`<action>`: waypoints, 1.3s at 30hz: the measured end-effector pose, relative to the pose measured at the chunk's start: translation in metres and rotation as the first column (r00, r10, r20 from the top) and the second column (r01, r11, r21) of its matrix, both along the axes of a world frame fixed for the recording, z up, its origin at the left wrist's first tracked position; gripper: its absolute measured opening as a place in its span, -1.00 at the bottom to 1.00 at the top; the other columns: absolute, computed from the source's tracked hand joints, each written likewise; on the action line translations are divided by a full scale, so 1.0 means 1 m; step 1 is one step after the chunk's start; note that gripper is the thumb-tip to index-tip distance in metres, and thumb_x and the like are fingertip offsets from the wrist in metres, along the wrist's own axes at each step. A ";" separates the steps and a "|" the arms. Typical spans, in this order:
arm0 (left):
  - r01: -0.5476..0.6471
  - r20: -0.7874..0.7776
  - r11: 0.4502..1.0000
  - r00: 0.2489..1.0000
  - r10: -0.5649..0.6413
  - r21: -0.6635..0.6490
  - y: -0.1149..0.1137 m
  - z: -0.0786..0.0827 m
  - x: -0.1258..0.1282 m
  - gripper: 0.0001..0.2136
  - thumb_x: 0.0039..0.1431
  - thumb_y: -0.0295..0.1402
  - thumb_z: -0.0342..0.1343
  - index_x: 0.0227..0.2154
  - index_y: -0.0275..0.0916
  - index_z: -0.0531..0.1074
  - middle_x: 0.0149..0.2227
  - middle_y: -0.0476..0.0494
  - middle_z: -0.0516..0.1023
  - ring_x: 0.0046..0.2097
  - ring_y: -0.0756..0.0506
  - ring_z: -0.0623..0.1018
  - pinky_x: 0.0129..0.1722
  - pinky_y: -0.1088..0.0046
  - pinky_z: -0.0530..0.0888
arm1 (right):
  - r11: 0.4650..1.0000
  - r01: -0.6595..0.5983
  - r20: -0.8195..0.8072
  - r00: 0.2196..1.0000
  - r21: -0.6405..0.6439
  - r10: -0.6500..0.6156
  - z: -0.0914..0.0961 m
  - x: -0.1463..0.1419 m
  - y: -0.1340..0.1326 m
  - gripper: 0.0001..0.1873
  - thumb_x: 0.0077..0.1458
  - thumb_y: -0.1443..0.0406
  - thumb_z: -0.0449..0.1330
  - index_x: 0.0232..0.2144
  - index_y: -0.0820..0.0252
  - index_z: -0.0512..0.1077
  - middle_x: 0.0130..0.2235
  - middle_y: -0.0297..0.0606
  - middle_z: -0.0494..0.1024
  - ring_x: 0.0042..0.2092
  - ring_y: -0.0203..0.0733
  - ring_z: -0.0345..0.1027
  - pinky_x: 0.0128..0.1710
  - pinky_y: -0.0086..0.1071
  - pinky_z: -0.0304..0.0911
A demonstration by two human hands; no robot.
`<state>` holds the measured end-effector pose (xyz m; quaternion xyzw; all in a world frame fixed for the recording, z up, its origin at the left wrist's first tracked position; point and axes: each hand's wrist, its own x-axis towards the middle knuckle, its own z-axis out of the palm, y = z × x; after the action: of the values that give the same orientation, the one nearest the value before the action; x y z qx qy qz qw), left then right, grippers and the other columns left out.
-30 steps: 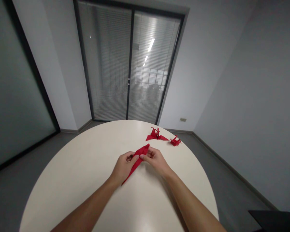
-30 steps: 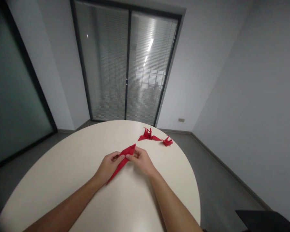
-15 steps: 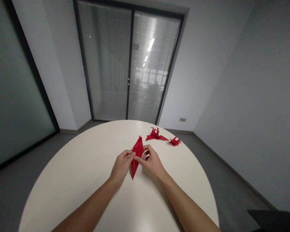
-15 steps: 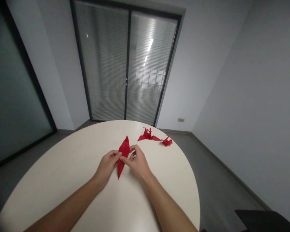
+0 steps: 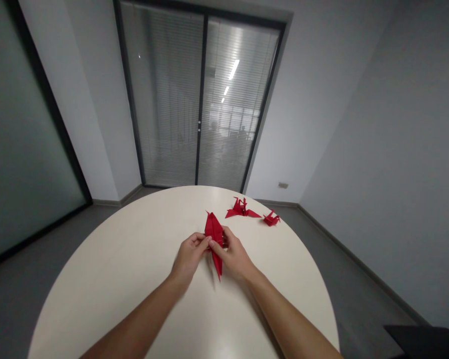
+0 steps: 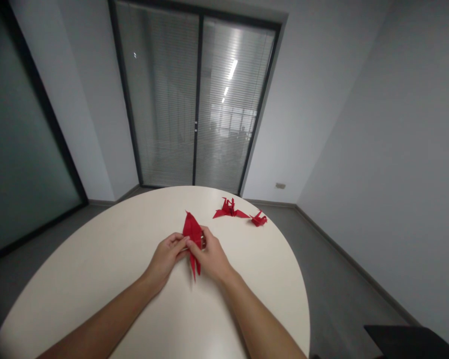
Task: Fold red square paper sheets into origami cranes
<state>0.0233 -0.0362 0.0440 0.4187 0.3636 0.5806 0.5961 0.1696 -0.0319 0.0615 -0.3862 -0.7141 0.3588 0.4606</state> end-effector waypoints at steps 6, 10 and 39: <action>0.042 0.097 0.997 0.995 -0.035 -0.070 -0.004 0.005 -0.003 -0.67 -0.12 -0.19 0.41 -0.47 -0.26 0.41 -0.37 -0.06 0.57 -0.27 -0.04 0.57 -0.16 0.41 0.51 | 0.996 0.085 0.000 0.996 0.020 -0.085 -0.004 0.005 0.004 -0.62 0.23 0.26 0.13 0.09 0.15 0.35 -0.32 -0.30 0.58 -0.33 -0.21 0.44 -0.30 -0.34 0.33; 0.003 0.089 0.997 0.996 0.005 -0.080 -0.004 0.003 -0.002 -0.66 -0.15 -0.18 0.43 -0.47 -0.26 0.42 -0.38 -0.03 0.56 -0.27 -0.04 0.56 -0.17 0.43 0.52 | 0.978 0.178 0.008 0.984 0.107 -0.180 -0.002 0.011 0.006 -0.70 0.19 0.31 0.13 -0.01 0.13 0.37 -0.28 -0.29 0.57 -0.35 -0.23 0.44 -0.38 -0.39 0.33; -0.128 -0.190 0.990 0.972 0.135 0.053 0.007 -0.012 0.000 -0.69 -0.06 -0.17 0.28 -0.33 -0.25 0.40 -0.38 -0.10 0.56 -0.40 -0.07 0.55 -0.54 0.53 0.44 | 0.770 0.094 0.387 0.822 0.631 -0.418 0.005 0.019 0.006 -0.88 0.25 0.36 0.14 -0.24 0.16 0.49 -0.16 -0.11 0.53 -0.12 -0.04 0.37 -0.15 -0.19 0.27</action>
<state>0.0236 -0.0295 0.0324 0.4600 0.4346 0.5829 0.5097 0.1887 -0.0258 0.0669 -0.4025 -0.8218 -0.0629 0.3984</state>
